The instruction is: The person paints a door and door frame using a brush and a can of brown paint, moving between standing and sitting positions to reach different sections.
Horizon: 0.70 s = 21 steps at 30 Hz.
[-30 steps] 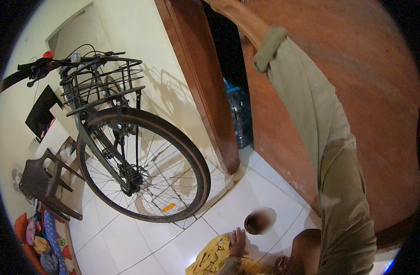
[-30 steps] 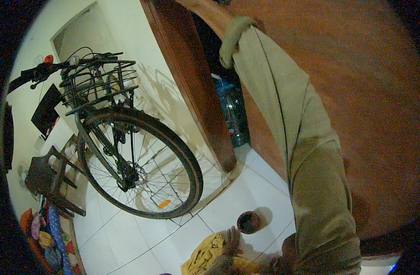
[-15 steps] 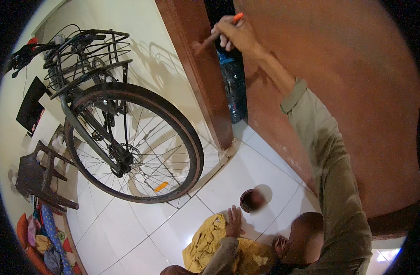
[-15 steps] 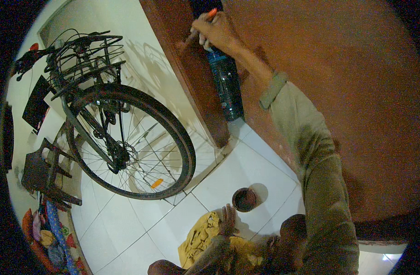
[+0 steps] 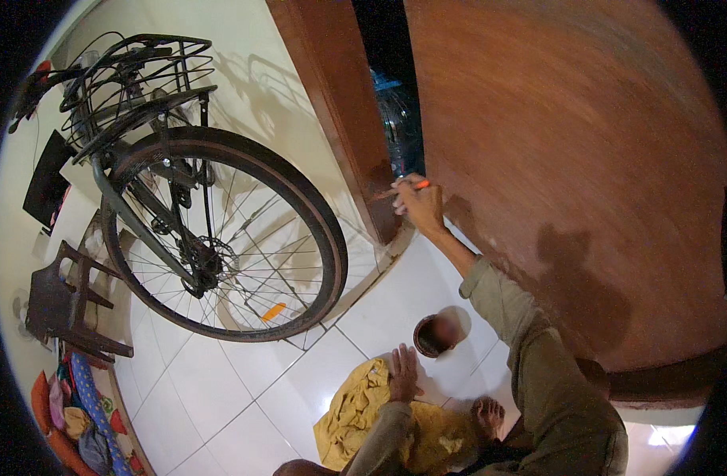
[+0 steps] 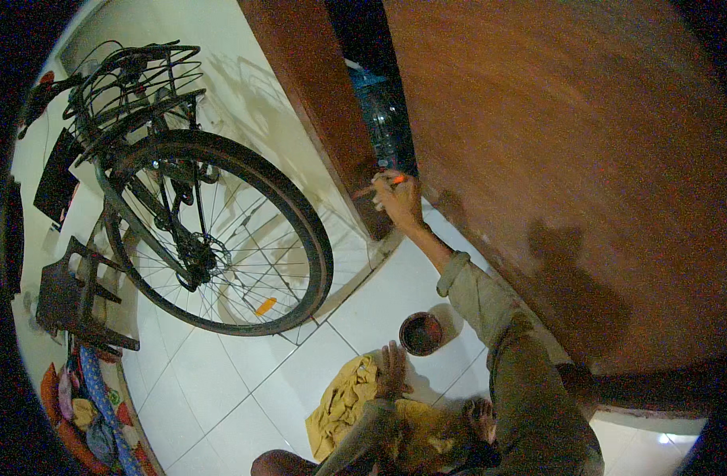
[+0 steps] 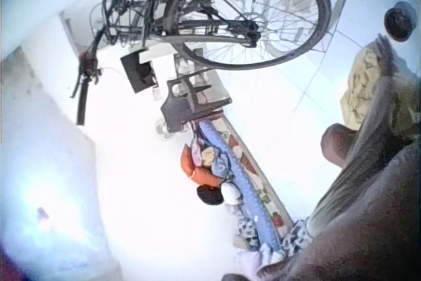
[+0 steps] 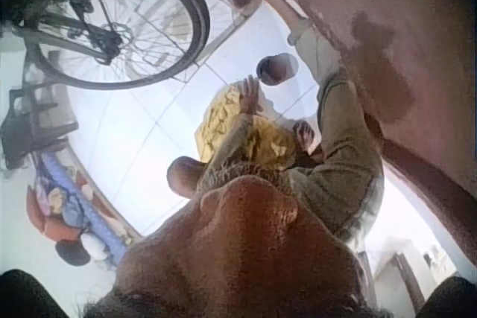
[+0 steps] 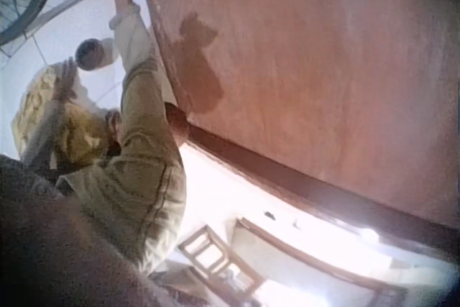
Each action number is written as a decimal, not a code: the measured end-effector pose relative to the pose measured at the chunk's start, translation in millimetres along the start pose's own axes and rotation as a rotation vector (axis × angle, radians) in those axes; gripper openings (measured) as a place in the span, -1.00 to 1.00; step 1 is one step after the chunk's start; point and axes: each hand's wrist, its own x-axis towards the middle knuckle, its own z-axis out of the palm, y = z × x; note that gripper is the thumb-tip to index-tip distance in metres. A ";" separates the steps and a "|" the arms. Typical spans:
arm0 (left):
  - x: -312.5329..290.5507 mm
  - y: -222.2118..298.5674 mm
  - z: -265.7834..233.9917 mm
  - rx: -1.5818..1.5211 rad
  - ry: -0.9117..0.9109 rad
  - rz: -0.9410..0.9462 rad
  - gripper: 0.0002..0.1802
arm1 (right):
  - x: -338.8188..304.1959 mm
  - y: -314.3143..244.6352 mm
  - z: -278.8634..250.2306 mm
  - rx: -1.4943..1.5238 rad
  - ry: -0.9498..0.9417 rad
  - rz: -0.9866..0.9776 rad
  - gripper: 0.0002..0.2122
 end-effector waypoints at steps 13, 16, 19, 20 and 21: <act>-2.0 3.9 -6.7 -0.035 -0.024 -0.047 0.63 | 57.8 -129.2 44.5 0.407 0.059 -0.513 -0.73; 4.4 3.0 -1.5 0.131 0.001 0.051 0.63 | 31.9 -69.4 32.1 0.255 0.067 -0.347 -0.75; 1.3 4.3 -8.5 0.178 0.012 0.046 0.63 | 16.3 -55.3 16.4 0.185 0.086 -0.125 -0.75; 0.2 5.8 -4.6 0.177 0.009 0.052 0.63 | 15.8 -52.7 9.7 0.150 0.084 -0.065 -0.77; 1.6 1.9 2.0 0.149 0.000 0.042 0.63 | 19.9 -59.5 10.3 0.123 0.074 -0.021 -0.79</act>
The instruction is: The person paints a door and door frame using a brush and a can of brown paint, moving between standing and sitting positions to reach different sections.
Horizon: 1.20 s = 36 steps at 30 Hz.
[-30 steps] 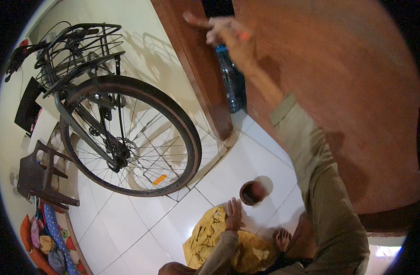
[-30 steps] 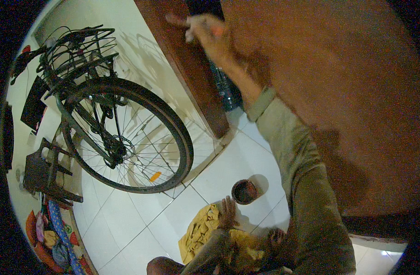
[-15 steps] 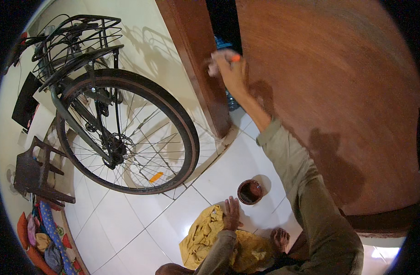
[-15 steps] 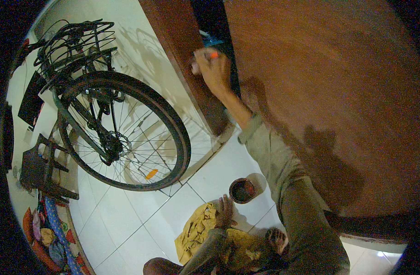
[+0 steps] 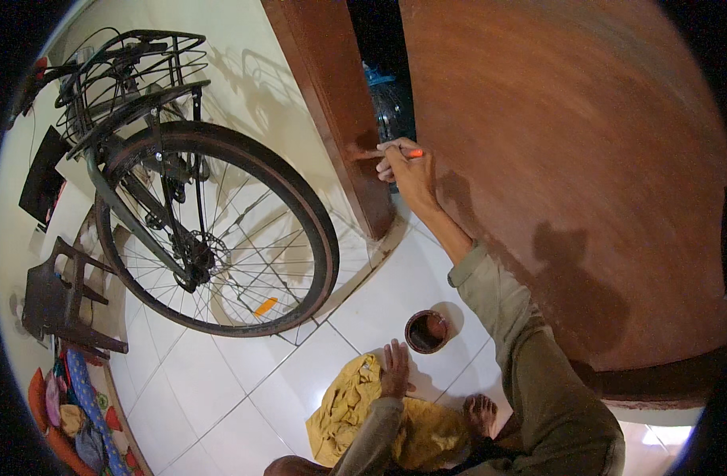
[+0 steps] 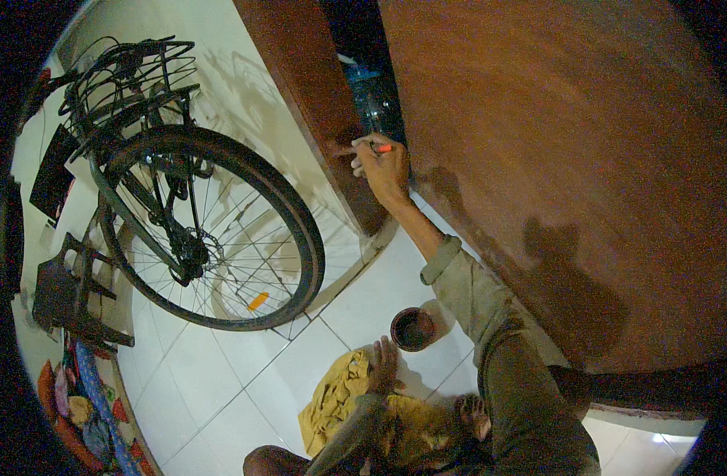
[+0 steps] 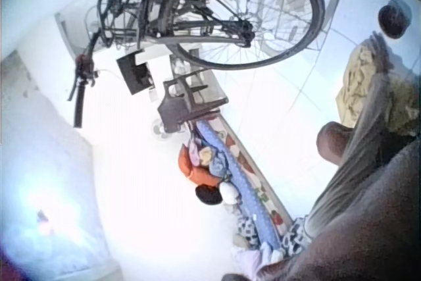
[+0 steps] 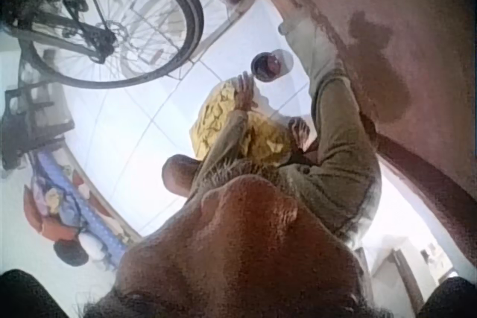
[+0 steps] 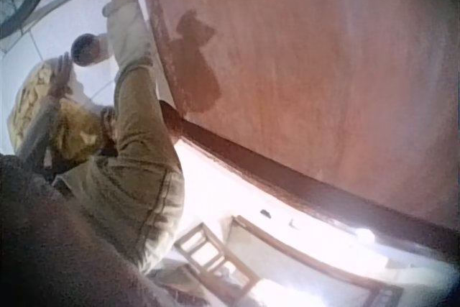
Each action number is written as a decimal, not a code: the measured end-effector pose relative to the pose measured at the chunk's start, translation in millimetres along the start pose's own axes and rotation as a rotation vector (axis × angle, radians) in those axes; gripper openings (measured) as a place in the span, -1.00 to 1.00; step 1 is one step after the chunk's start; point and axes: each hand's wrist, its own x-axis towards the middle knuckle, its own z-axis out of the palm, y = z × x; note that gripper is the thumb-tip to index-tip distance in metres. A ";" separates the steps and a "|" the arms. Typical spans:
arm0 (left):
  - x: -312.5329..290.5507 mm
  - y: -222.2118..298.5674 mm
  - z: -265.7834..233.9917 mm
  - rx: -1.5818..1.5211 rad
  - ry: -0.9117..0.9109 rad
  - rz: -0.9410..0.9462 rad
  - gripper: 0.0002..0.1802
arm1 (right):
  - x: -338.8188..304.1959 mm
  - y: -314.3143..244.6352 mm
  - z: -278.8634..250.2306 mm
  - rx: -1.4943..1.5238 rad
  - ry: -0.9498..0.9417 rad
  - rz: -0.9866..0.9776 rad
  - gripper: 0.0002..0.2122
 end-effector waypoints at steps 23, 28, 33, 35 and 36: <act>5.8 8.2 -20.4 0.287 -0.097 0.029 0.54 | 6.5 -28.9 -108.2 -0.580 -0.338 0.103 -0.81; 5.2 1.9 -9.1 -0.182 0.051 -0.091 0.62 | -101.1 -95.8 -114.9 -0.664 -0.595 0.403 -0.81; 1.8 -1.5 2.3 -0.210 0.032 -0.084 0.66 | -187.4 -36.5 -129.0 -0.817 -0.850 0.390 -0.77; 0.2 -1.0 6.8 -0.161 0.002 -0.081 0.67 | -209.0 -9.6 -123.6 -0.911 -0.874 0.353 -0.78; 0.7 0.5 7.4 -0.178 0.005 -0.087 0.67 | -214.7 1.9 -123.3 -0.998 -0.941 0.308 -0.79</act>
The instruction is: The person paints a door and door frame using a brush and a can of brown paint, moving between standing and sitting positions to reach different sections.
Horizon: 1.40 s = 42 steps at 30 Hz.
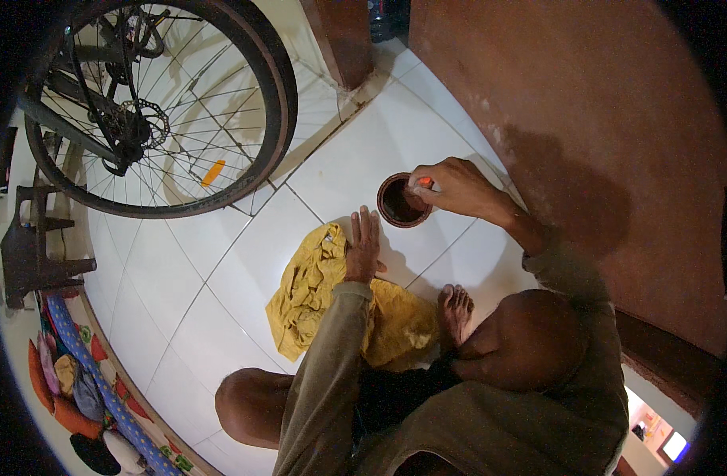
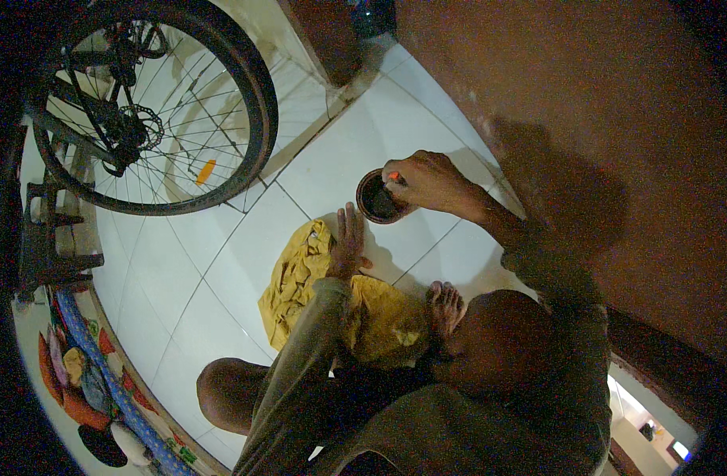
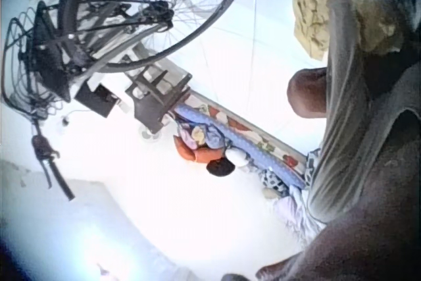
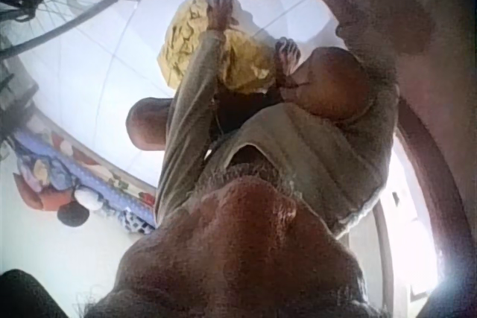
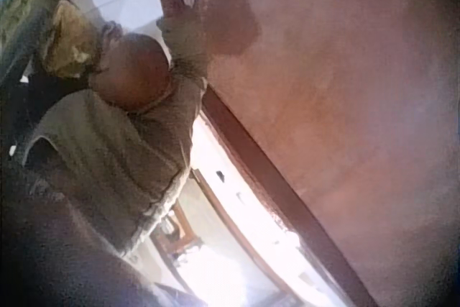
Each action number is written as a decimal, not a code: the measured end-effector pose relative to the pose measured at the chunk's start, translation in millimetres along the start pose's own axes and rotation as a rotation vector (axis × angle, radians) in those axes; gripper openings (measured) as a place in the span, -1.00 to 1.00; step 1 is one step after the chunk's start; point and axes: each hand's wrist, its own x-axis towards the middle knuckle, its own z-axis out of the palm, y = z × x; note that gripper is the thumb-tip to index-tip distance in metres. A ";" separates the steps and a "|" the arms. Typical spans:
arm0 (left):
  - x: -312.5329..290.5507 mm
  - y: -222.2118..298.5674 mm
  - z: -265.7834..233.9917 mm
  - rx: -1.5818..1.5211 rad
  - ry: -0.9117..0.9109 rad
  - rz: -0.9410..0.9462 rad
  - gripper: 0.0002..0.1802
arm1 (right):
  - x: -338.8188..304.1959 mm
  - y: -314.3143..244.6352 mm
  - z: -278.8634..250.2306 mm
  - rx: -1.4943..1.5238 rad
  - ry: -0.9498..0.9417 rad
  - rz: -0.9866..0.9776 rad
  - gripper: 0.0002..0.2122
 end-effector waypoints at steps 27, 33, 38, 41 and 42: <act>-7.6 4.7 -26.3 -0.353 -0.026 -0.031 0.59 | -34.8 16.0 41.3 -0.056 0.265 -0.141 -0.86; -2.2 3.9 -30.2 -0.273 -0.075 -0.043 0.54 | -42.1 44.6 55.3 0.253 0.428 -0.024 -0.83; -2.7 -7.5 -9.0 -0.138 0.054 0.088 0.49 | -46.4 75.5 76.1 1.229 0.577 0.435 -0.80; -0.5 -3.3 -8.8 -0.137 -0.013 0.048 0.48 | -53.1 76.0 88.6 1.535 0.611 0.536 -0.74; 0.3 4.4 -17.6 -0.131 -0.005 0.062 0.48 | -55.5 76.0 90.2 1.664 0.626 0.598 -0.72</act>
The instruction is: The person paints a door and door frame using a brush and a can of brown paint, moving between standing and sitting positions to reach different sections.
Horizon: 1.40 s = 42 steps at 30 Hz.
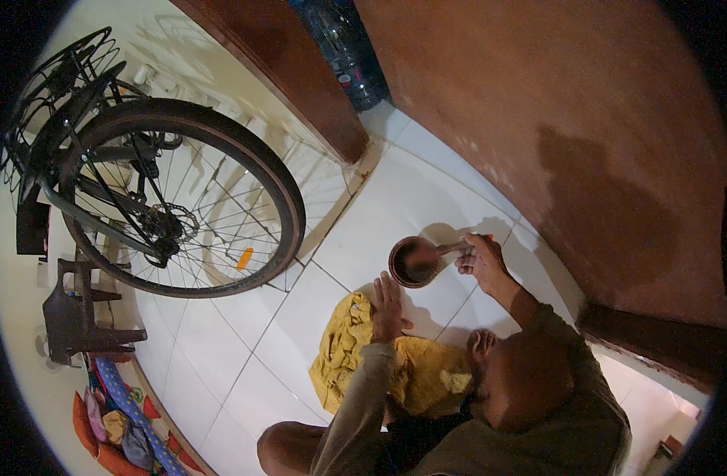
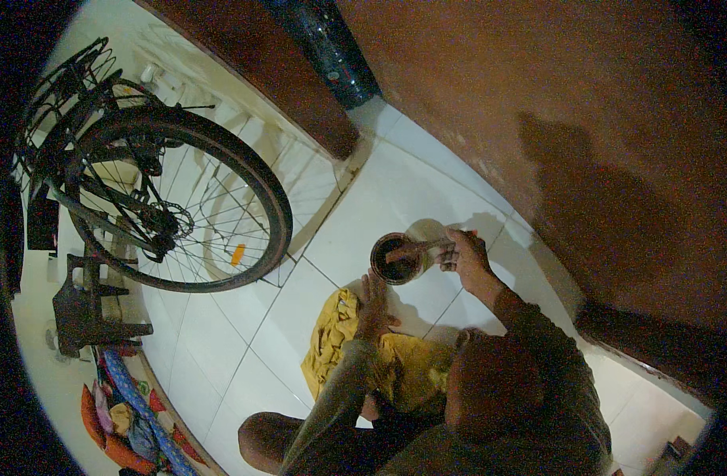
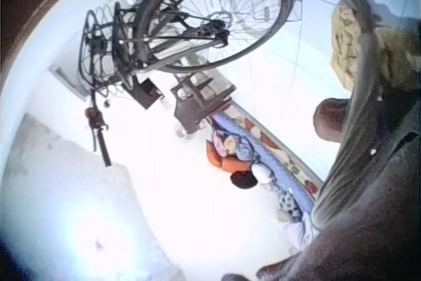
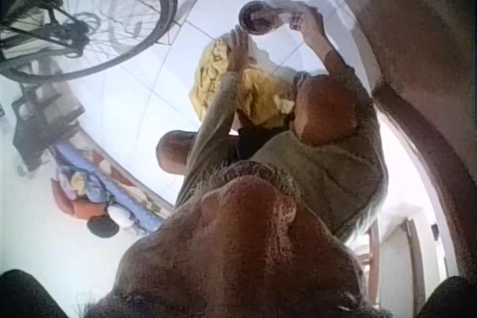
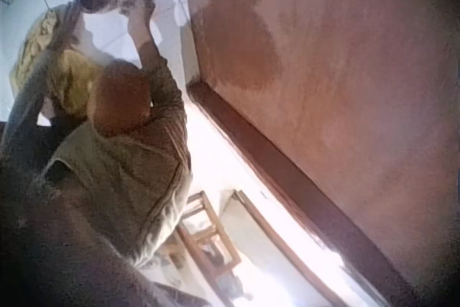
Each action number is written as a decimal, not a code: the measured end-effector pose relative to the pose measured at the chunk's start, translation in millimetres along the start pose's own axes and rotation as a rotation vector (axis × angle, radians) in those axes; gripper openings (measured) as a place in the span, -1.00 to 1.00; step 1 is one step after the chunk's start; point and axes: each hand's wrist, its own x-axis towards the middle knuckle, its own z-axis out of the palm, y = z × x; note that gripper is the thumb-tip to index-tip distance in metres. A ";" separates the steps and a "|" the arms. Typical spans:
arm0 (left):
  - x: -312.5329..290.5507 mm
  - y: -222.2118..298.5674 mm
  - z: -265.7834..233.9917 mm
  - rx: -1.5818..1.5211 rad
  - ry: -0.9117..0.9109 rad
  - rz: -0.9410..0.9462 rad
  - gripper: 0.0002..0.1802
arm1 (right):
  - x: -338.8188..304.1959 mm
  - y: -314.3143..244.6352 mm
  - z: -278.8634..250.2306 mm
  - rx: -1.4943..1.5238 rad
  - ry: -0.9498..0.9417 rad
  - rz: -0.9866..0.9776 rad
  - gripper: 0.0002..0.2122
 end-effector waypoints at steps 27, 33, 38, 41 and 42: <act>-8.0 -7.6 8.1 -0.272 0.042 -0.036 0.62 | 78.3 -259.9 273.6 -0.752 -0.401 -1.358 -0.73; -6.8 -1.8 0.0 -0.022 -0.042 -0.060 0.58 | 41.3 -352.6 332.7 -0.616 -0.611 -1.623 -0.74; -1.1 -4.3 1.0 0.085 0.016 0.056 0.62 | 30.7 -355.2 338.6 -0.427 -0.603 -1.849 -0.69; -6.2 -3.0 0.7 -0.116 0.045 -0.035 0.63 | 78.3 -303.3 294.1 -0.626 -0.596 -1.502 -0.68; -7.2 -3.3 1.0 -0.116 0.045 -0.037 0.63 | 92.1 -286.7 279.3 -0.677 -0.598 -1.371 -0.69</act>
